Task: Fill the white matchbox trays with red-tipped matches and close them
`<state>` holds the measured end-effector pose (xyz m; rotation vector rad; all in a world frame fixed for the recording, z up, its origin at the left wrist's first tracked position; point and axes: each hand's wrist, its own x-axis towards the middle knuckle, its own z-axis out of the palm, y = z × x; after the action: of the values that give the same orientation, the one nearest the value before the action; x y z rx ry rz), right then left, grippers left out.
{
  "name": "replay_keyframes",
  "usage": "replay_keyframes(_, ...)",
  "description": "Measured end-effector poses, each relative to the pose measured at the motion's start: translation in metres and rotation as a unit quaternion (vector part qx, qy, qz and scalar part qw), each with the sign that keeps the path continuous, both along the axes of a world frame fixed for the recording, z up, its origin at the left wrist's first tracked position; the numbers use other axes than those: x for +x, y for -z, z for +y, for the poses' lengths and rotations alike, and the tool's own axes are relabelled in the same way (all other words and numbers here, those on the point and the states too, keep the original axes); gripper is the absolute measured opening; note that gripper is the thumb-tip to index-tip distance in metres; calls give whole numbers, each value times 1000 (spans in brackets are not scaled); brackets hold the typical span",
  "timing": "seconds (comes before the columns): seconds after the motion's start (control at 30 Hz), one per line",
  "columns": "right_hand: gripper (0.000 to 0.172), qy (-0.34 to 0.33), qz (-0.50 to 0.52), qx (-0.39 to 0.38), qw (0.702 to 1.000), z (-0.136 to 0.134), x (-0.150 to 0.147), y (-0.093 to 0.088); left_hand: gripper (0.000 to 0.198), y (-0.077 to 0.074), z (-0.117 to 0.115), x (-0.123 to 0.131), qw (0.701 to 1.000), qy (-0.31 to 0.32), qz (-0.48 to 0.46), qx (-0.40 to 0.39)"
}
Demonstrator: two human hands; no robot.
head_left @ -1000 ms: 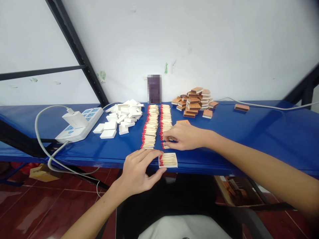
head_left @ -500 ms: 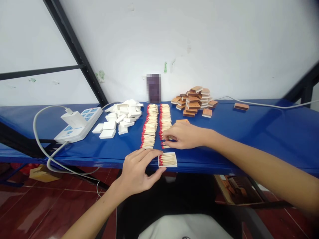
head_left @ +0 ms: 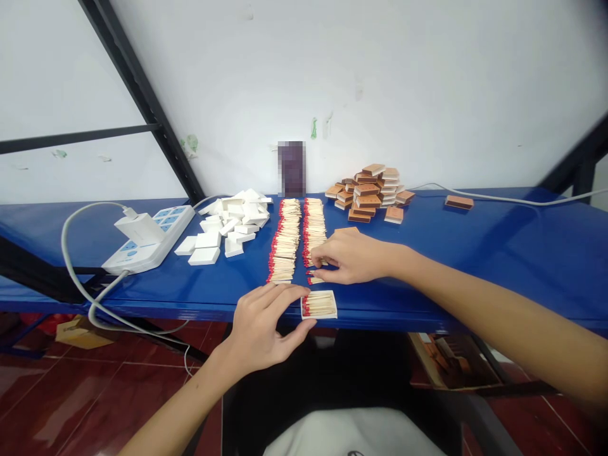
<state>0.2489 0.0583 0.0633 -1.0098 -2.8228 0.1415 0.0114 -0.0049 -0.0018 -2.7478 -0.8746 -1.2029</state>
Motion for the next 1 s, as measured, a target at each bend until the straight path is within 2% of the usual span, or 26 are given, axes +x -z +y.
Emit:
replay_keyframes(0.4,11,-4,-2,-5,1000,1,-1,1,27,1,0,0,1000,-2,0,-3)
replay_keyframes(0.8,23,4,2,16,1000,3,-1,5,28,1,0,0,1000,0,2,0)
replay_keyframes(1.0,20,0,5,9,1000,4,-1,6,28,1,0,0,1000,0,5,-6)
